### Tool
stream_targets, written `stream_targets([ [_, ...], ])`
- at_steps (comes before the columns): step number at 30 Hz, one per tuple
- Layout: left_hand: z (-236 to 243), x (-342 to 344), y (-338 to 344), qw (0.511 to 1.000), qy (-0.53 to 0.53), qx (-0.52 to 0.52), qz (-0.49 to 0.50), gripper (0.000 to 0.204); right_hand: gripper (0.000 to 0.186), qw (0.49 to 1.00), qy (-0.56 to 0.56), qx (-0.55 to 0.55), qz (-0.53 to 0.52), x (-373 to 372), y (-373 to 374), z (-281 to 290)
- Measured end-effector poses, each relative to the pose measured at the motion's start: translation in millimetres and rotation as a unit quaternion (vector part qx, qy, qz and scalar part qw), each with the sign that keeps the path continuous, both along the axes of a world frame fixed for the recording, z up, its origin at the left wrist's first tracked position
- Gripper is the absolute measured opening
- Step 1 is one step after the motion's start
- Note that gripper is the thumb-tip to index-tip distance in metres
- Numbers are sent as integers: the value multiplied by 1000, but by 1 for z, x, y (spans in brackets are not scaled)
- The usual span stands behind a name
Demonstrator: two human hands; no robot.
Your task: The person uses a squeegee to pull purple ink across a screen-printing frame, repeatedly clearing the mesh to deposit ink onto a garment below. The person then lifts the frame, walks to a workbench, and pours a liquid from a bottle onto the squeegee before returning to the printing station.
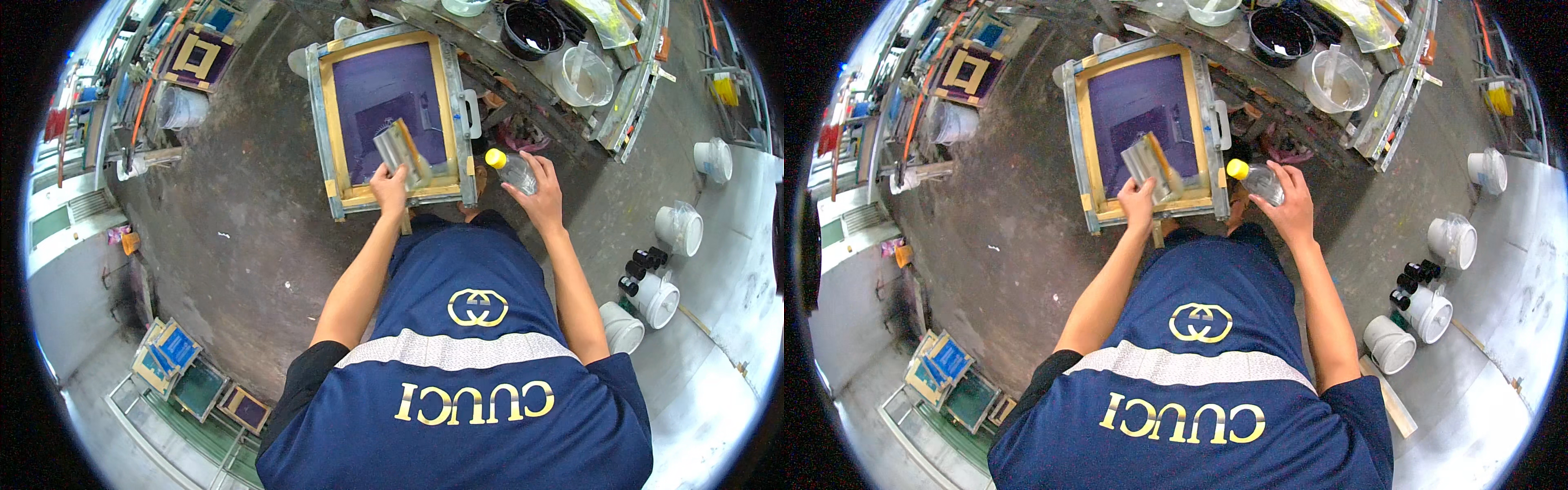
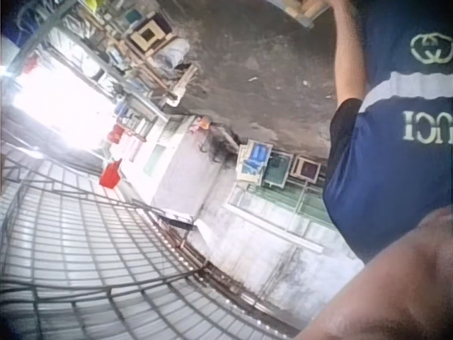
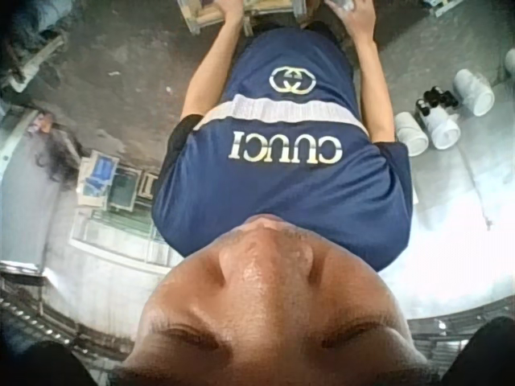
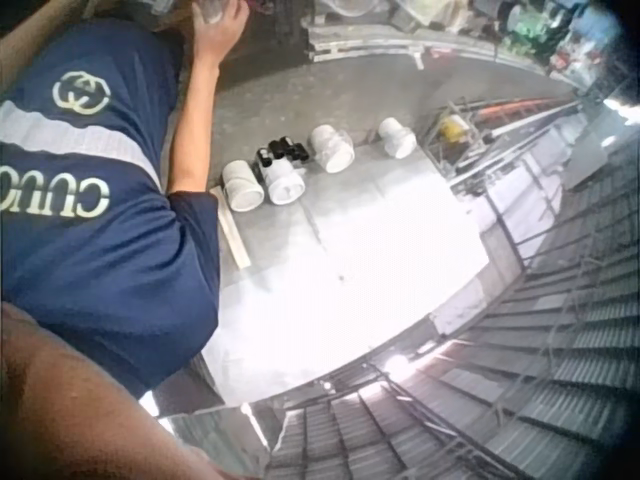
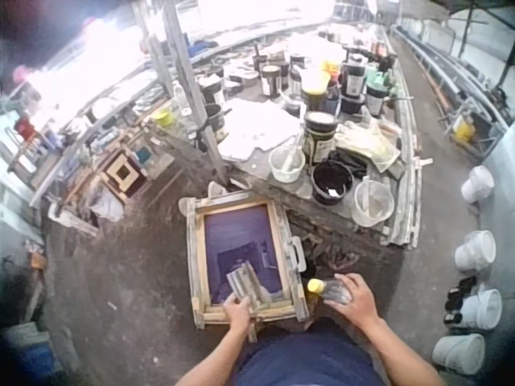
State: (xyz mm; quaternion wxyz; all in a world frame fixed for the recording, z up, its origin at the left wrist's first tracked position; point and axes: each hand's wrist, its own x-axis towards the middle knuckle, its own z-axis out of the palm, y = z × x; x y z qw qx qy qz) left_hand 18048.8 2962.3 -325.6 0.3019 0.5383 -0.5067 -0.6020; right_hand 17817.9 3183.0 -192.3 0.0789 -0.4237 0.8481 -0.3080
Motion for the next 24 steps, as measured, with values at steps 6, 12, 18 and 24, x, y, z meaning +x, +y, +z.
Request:
stream_targets([
  [6,-6,-32,24,995,8,42,-95,14,74,999,-1,-28,21,-4,-20,14],
  [12,16,45,-47,965,-192,-139,-114,23,76,997,-14,-66,46,0,-26,5],
  [18,33,99,-95,916,-313,-232,-94,25,75,995,-48,-79,42,15,-34,-8],
  [24,-3,87,-59,861,-387,-325,-51,23,73,995,-54,-78,33,20,-33,-8],
])
